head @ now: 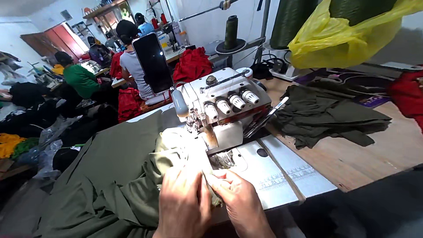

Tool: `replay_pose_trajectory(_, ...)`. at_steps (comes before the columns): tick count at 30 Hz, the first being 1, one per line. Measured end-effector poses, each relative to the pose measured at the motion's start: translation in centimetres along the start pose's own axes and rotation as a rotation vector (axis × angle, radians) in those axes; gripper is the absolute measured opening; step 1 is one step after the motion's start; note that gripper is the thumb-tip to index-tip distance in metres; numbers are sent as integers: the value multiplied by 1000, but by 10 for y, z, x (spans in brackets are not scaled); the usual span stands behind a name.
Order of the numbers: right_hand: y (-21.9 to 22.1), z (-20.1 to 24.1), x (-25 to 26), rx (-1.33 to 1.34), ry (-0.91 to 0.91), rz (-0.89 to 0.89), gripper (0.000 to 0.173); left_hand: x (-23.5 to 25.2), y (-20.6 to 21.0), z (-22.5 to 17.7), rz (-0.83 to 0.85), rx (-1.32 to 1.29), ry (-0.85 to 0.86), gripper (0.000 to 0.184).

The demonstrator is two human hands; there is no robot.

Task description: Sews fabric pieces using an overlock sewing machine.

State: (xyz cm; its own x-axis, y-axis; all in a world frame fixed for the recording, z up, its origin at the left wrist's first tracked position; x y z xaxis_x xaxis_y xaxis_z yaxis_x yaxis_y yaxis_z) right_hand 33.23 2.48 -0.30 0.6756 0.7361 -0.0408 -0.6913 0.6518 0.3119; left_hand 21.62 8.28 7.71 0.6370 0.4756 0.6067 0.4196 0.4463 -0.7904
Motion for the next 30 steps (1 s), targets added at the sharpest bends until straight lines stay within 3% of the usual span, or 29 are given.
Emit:
replay_pose_trajectory(3, 2, 2, -2, 77, 7, -22, 10, 10, 23, 6, 71, 126, -54, 38)
replay_pose_trajectory(7, 7, 5, 11, 85, -34, -35, 9, 18, 30, 7, 78, 196, -77, 35)
replay_pose_trajectory(14, 21, 9, 52, 93, 23, -70, 12, 60, 60, 35, 288, 214, -24, 44)
replay_pose_trajectory(16, 23, 12, 53, 125, 38, -52, 15, 54, 48, 35, 294, 160, 7, 45)
replay_pose_trajectory(20, 22, 17, 54, 167, 129, -18, 19, 33, 8, 23, 109, 61, 172, 32)
replay_pose_trajectory(22, 24, 20, 52, 185, 164, 60, 22, 40, -3, 26, 153, 39, 221, 28)
replay_pose_trajectory(24, 21, 29, 54, 23, 15, 107, 23, 59, -16, 32, 242, -20, 237, 27)
replay_pose_trajectory(26, 18, 44, 59, -280, -339, 73, 10, 79, -29, 37, 304, -20, 230, 24)
replay_pose_trajectory(27, 19, 50, 63, -368, -487, 90, 16, 88, -33, 39, 319, 4, 226, 23)
replay_pose_trajectory(30, 32, 60, 82, -441, -619, 280, 23, 103, -36, 48, 343, 43, 191, 24)
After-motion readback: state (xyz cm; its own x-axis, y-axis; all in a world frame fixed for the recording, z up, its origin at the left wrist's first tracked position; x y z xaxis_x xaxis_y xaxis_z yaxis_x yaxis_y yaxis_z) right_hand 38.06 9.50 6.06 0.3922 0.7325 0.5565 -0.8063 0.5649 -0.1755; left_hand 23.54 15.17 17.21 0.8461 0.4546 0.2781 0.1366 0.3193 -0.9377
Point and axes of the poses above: each hand's wrist, its own x-axis towards the middle knuckle, its own y-axis out of the palm, z = x × y, the point moved 5 cm from there along x, towards the middle knuckle, and after that the axes turned 15 degrees about x, right-handed, at the moved point
